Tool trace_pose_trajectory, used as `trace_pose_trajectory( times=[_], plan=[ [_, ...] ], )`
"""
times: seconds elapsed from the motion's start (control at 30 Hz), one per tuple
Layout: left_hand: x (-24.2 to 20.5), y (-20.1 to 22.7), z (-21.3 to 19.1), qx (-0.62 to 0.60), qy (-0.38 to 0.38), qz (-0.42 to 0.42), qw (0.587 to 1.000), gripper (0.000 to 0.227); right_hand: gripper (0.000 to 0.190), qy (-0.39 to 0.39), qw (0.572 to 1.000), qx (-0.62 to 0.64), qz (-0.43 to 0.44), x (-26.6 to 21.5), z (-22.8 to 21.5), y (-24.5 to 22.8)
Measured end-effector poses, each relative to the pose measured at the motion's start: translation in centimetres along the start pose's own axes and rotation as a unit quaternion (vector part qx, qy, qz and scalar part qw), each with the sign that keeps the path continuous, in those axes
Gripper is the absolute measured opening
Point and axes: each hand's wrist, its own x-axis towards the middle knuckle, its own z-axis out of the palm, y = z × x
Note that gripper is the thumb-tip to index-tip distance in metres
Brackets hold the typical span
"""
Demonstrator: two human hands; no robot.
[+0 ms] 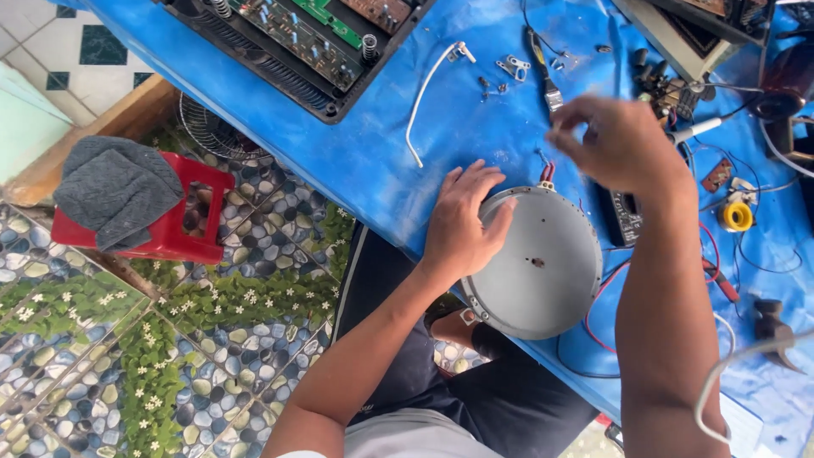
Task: Repairing a heating element by using a screwdriver to remove and reinstall screws on its housing.
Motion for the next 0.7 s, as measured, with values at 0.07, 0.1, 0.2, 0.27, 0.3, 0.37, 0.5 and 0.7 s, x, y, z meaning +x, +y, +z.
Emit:
trace_pose_trajectory(
  times=[0.07,0.1,0.2,0.27,0.3,0.37,0.5,0.7],
  plan=[
    [-0.6,0.0,0.1,-0.015,0.015,-0.002,1.0,0.033,0.026,-0.078,0.994,-0.025,0.069,-2.0,-0.2,-1.6],
    [-0.8,0.0,0.1,-0.026,0.03,-0.009,0.999,0.031,0.033,-0.159,0.977,-0.045,0.137,-3.0,-0.2,-2.3],
    [-1.6,0.7,-1.1,-0.084,0.064,0.01,0.994,0.026,0.043,-0.116,0.985,-0.027,0.121,-6.4,1.7,-0.9],
    [-2.8,1.8,-2.1,-0.098,0.074,-0.009,0.992,0.024,0.048,-0.094,0.983,0.01,0.154,-7.8,2.3,-1.2],
    [-3.6,2.3,-2.6,-0.113,0.087,-0.029,0.989,0.023,0.054,-0.074,0.979,0.045,0.186,-8.6,2.6,-1.4],
    [-5.5,3.1,-3.7,-0.093,0.087,-0.023,0.992,0.026,0.056,-0.056,0.979,0.056,0.186,-9.5,3.0,-1.5],
    [-8.8,4.0,-4.4,-0.064,0.05,-0.008,0.997,0.048,0.062,-0.028,0.977,0.09,0.192,-10.3,3.1,-2.5],
    [-10.6,5.4,-2.2,0.069,0.018,0.086,0.994,0.061,0.064,-0.007,0.959,0.173,0.225,-11.1,3.8,-2.5]
  ],
)
